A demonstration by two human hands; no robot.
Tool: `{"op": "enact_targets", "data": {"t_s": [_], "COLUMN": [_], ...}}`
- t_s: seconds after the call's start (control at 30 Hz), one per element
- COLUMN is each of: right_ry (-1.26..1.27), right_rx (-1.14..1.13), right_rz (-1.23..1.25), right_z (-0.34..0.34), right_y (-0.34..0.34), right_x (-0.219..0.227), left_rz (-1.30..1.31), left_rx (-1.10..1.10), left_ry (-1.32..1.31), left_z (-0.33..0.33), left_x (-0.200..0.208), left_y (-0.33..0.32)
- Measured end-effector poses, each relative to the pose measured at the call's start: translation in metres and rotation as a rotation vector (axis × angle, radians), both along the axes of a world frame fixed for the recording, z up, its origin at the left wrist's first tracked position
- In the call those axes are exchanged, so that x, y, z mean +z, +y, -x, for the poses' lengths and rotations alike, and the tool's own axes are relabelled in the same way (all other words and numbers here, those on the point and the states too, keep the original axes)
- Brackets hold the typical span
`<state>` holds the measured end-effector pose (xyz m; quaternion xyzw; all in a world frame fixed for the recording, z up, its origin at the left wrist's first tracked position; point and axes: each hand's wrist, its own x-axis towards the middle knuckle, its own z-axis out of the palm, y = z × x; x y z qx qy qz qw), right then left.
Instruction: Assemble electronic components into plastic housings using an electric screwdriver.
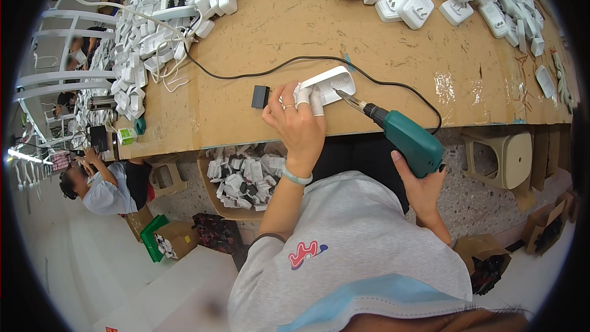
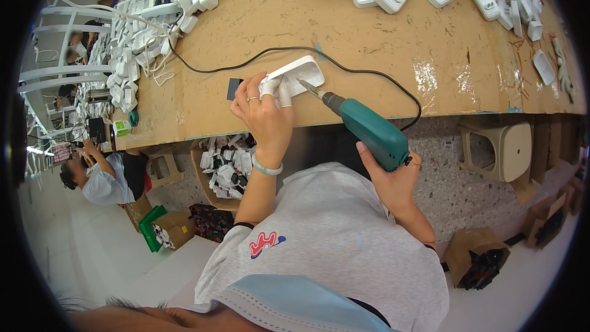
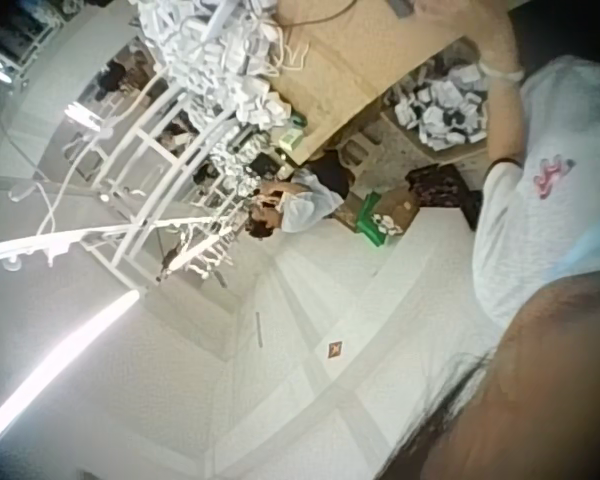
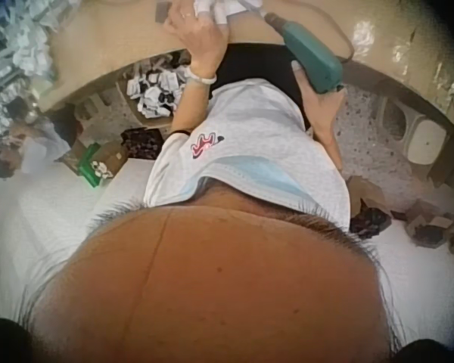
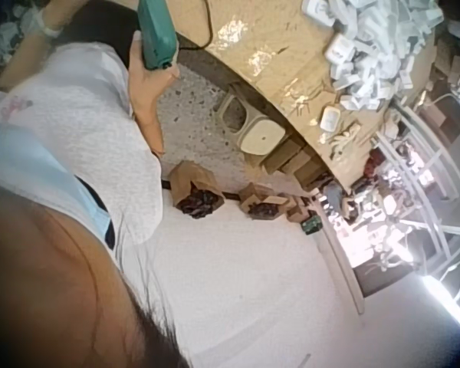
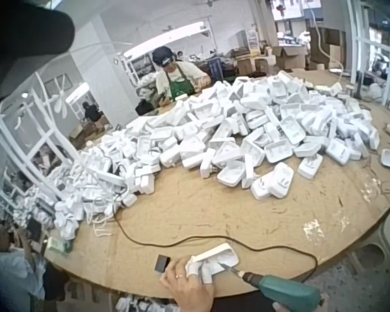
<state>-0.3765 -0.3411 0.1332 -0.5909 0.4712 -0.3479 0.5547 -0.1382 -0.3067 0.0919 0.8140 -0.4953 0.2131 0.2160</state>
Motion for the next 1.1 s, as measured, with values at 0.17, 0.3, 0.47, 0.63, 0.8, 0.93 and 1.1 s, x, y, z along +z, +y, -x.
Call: {"op": "enact_targets", "data": {"t_s": [0.17, 0.3, 0.47, 0.63, 0.8, 0.93, 1.1], "right_ry": [0.025, -0.035, -0.143, -0.299, -0.554, -0.545, -0.474], "right_rx": [-0.032, -0.099, -0.222, -0.213, -0.235, -0.113, 0.112], "right_rz": [-0.01, 0.028, -0.077, -0.174, -0.44, -0.496, -0.57], "right_z": [0.005, 0.002, 0.008, 0.018, 0.022, 0.001, -0.053], "right_y": [-0.001, -0.001, -0.01, -0.032, -0.048, -0.044, -0.024], "right_x": [0.002, 0.004, 0.02, 0.016, 0.014, 0.02, 0.029], "left_rz": [0.011, -0.001, 0.117, 0.458, 0.631, 0.518, 0.018], "left_rx": [-0.036, -0.038, -0.005, -0.058, 0.202, 0.566, 1.045], "left_ry": [0.063, 0.268, 0.766, 1.35, 1.407, 1.223, 0.756], "left_z": [-0.004, -0.014, -0.03, -0.067, -0.097, -0.127, -0.159], "left_x": [-0.002, -0.006, 0.017, 0.025, 0.018, -0.053, -0.213], "left_y": [0.001, 0.013, 0.045, 0.124, 0.228, 0.328, 0.404]}}
